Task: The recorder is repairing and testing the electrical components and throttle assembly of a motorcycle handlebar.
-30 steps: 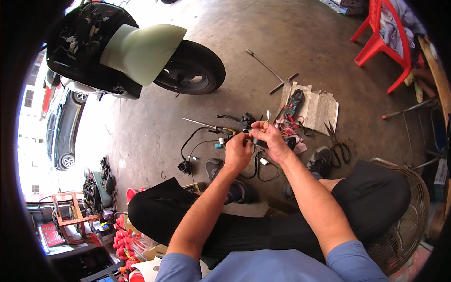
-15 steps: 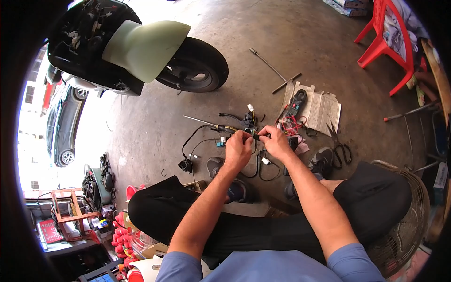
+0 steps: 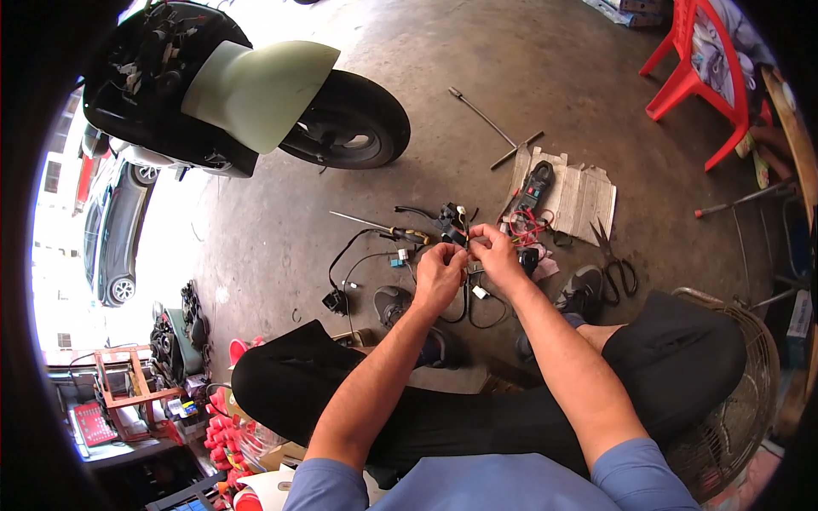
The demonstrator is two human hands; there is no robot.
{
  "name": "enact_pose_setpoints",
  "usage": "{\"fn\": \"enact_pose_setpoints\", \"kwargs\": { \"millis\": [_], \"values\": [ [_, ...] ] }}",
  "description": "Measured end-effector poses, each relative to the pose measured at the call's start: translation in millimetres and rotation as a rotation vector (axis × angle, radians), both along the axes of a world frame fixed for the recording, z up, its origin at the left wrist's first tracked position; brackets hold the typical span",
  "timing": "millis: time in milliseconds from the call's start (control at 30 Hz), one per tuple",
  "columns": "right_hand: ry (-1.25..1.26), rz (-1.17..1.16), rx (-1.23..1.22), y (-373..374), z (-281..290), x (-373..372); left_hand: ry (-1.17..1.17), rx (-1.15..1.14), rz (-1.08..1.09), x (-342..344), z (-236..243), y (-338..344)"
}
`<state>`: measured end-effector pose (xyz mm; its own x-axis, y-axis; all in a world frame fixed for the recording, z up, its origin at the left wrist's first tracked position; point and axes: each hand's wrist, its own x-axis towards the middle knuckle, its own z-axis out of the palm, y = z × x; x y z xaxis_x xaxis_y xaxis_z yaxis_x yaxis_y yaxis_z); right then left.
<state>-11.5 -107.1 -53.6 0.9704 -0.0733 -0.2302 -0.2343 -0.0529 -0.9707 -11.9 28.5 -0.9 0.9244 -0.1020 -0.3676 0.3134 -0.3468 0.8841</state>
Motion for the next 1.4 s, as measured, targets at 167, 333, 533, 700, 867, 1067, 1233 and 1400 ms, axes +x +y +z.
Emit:
{"fn": "enact_pose_setpoints", "kwargs": {
  "millis": [167, 333, 533, 700, 867, 1067, 1233, 1400],
  "values": [
    [0.185, -0.070, 0.899, -1, 18, 5, 0.141, -0.105, 0.026, -1, -5, 1],
    [0.242, -0.049, 1.078, -13, 29, 4, -0.171, 0.255, -0.072, 2, -12, 9],
    [0.099, 0.057, 0.442, -11, 17, 5, -0.321, 0.366, -0.084, 5, -16, 14],
    [0.237, 0.141, 0.211, -13, 12, 3, -0.307, 0.314, -0.007, 6, -13, 14],
    [0.058, 0.086, -0.185, -7, 12, 3, -0.165, 0.236, -0.033, 8, -8, 12],
    [-0.176, 0.103, -0.464, -2, 16, 3, -0.119, 0.177, -0.038, 8, -2, 10],
    [-0.304, 0.078, -0.453, -1, 22, -1, -0.383, 0.381, -0.138, 10, -8, 11],
    [-0.392, -0.017, -0.358, -1, 22, -1, -0.459, 0.417, -0.179, 8, -9, 6]
  ]
}}
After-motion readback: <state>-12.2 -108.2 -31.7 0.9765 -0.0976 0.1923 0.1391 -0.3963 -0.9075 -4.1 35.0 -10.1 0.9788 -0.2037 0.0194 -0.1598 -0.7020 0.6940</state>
